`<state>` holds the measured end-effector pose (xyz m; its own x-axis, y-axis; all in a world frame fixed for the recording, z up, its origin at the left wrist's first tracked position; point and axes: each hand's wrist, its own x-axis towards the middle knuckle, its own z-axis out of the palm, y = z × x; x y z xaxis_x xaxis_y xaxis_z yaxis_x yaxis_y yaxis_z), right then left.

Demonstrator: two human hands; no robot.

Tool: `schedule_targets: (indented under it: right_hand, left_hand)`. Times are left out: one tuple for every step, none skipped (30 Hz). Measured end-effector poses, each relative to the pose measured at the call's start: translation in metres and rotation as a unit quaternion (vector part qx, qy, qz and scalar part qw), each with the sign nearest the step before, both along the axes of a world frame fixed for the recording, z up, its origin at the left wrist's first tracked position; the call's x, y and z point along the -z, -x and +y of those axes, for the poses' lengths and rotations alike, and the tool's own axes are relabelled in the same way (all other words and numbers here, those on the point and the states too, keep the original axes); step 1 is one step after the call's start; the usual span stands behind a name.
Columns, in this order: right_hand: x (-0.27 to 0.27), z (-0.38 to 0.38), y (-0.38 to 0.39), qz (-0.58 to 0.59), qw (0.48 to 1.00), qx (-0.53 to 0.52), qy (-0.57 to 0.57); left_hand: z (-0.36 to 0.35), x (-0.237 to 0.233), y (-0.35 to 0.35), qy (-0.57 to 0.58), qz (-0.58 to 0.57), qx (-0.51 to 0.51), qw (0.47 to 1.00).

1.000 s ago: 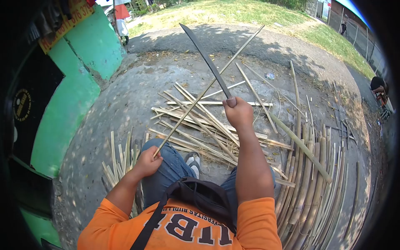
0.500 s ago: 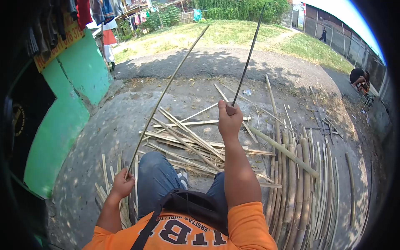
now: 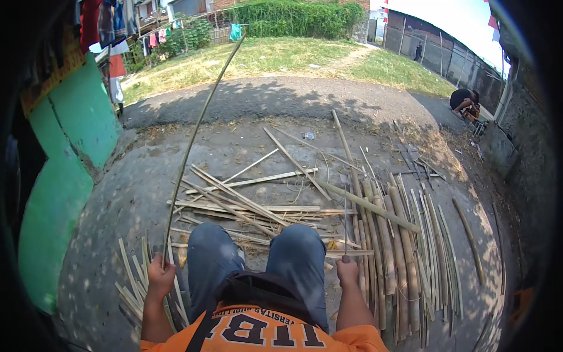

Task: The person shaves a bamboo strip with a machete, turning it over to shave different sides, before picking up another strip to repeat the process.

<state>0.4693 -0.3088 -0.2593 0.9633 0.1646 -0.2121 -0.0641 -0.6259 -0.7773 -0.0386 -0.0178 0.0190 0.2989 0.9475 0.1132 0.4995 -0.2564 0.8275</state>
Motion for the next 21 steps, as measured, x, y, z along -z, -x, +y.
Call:
schedule_targets:
  right_hand:
    - [0.041,-0.029,0.014,0.031,0.999,0.016,0.032]
    - [0.068,-0.052,0.031,0.06,0.996,0.032,0.064]
    - [0.082,-0.074,0.053,0.081,0.994,0.031,0.07]
    - [0.084,-0.092,0.073,0.104,0.991,0.032,0.078]
    - [0.076,-0.106,0.09,0.149,0.985,0.03,0.082]
    - [0.047,-0.114,0.112,0.194,0.977,0.029,0.086]
    - [0.032,-0.118,0.126,0.238,0.967,0.027,0.089]
    - [0.033,-0.123,0.132,0.238,0.967,0.017,0.091]
    - [0.036,-0.133,0.136,0.238,0.967,0.007,0.093]
    - [0.041,-0.145,0.139,0.237,0.967,-0.004,0.095]
    - [0.049,-0.156,0.136,0.262,0.961,-0.002,0.092]
    - [0.06,-0.166,0.129,0.288,0.954,0.0,0.087]
    - [0.056,-0.166,0.129,0.312,0.946,0.001,0.083]
    - [0.05,-0.17,0.126,0.334,0.937,0.01,0.098]
    - [0.021,-0.168,0.122,0.356,0.927,0.018,0.113]
    - [0.001,-0.163,0.123,0.378,0.916,0.025,0.128]
    - [0.004,-0.167,0.114,0.368,0.917,-0.006,0.154]
    - [0.0,-0.172,0.098,0.357,0.916,-0.038,0.18]
    - [-0.004,-0.173,0.091,0.345,0.913,-0.07,0.206]
    - [-0.01,-0.176,0.087,0.337,0.934,-0.035,0.116]
    - [-0.04,-0.165,0.085,0.326,0.945,0.001,0.025]
  left_hand:
    - [-0.001,0.002,0.002,0.006,-0.006,0.001,1.0]
    - [0.0,0.004,0.004,0.012,-0.012,0.001,1.0]
    - [0.002,0.008,0.007,0.018,-0.013,0.004,1.0]
    - [0.004,0.012,0.01,0.025,-0.013,0.008,1.0]
    - [0.005,0.016,0.013,0.034,-0.011,0.014,0.999]
    - [0.006,0.017,0.014,0.031,-0.013,0.017,0.999]
    - [0.005,0.017,0.013,0.028,-0.014,0.019,0.999]
    - [0.005,0.018,0.015,0.024,-0.016,0.021,0.999]
    - [0.008,0.024,0.018,0.027,-0.015,0.025,0.999]
    - [0.012,0.033,0.021,0.03,-0.015,0.029,0.999]
    - [0.015,0.039,0.023,0.033,-0.015,0.034,0.999]
    - [0.014,0.038,0.024,0.031,-0.024,0.038,0.999]
    - [0.011,0.035,0.023,0.028,-0.034,0.042,0.998]
    - [0.01,0.034,0.023,0.025,-0.043,0.044,0.998]
    - [0.013,0.041,0.026,0.038,-0.054,0.042,0.997]
    - [0.016,0.052,0.03,0.05,-0.063,0.039,0.996]
    - [0.019,0.059,0.035,0.062,-0.071,0.035,0.995]
    - [0.02,0.06,0.038,0.058,-0.065,0.034,0.996]
    - [0.021,0.06,0.04,0.055,-0.058,0.032,0.996]
    - [0.022,0.061,0.042,0.053,-0.052,0.03,0.997]
    - [0.024,0.061,0.043,0.054,-0.063,0.015,0.996]
